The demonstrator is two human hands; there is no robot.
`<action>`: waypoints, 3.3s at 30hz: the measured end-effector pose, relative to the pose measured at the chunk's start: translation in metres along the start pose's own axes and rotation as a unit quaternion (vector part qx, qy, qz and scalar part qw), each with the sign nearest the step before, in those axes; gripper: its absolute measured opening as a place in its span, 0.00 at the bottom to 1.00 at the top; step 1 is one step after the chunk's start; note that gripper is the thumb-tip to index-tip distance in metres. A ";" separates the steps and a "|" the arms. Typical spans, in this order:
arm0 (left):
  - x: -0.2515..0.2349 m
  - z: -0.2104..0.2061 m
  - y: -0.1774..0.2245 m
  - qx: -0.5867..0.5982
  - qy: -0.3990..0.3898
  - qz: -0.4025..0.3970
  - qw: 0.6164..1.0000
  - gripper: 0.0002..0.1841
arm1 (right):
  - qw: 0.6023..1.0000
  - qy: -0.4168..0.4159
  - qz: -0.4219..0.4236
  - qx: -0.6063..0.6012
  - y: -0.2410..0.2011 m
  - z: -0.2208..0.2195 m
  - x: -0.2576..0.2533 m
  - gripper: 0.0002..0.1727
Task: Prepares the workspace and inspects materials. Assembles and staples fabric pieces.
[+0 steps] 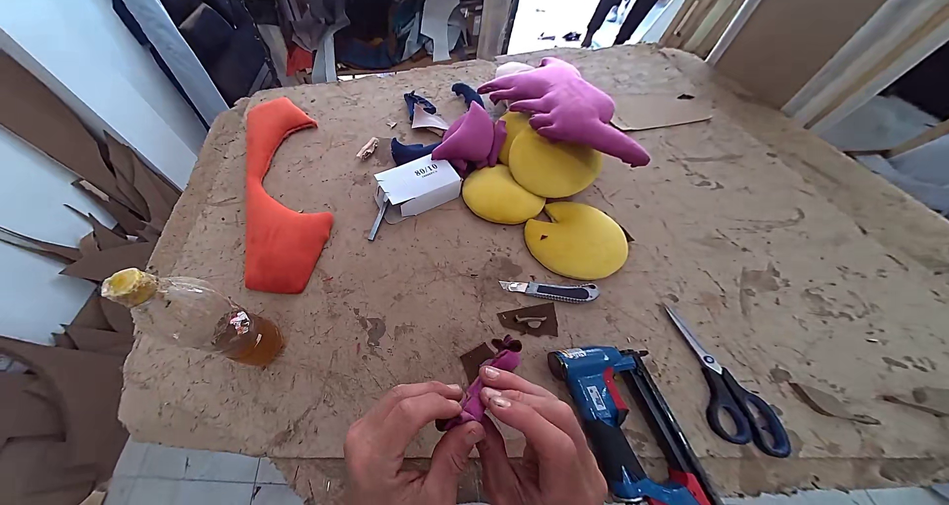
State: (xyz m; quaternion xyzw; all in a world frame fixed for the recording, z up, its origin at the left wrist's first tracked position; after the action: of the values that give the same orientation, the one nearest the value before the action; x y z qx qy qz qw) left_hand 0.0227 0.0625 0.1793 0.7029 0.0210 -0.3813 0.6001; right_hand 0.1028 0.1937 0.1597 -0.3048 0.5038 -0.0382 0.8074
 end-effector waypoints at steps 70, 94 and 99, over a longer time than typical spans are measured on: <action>0.100 -0.026 -0.148 -0.328 -0.122 0.054 0.935 0.08 | 0.846 -0.278 -0.255 0.376 0.108 0.091 0.077 0.25; 0.077 -0.006 -0.170 -0.190 -0.208 0.138 0.949 0.09 | 0.702 -0.318 -0.596 0.226 -0.016 0.056 0.094 0.18; 0.075 -0.004 -0.172 -0.180 -0.227 0.149 0.945 0.09 | 0.672 -0.349 -0.612 0.226 -0.026 0.027 0.110 0.15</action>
State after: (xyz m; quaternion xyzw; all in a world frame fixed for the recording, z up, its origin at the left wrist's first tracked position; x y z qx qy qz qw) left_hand -0.0059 0.0815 -0.0049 0.4727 -0.1524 -0.4268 0.7557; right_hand 0.1855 0.1445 0.0951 -0.3437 -0.1387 -0.5273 0.7646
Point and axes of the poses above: each hand's wrist, its own x-axis away from the middle knuckle, its own z-axis out of the back of the hand, y = z × x, the point moved 5 cm from there along -x, towards the middle knuckle, and after that the axes turned 11 degrees about x, right-handed, at the moved point
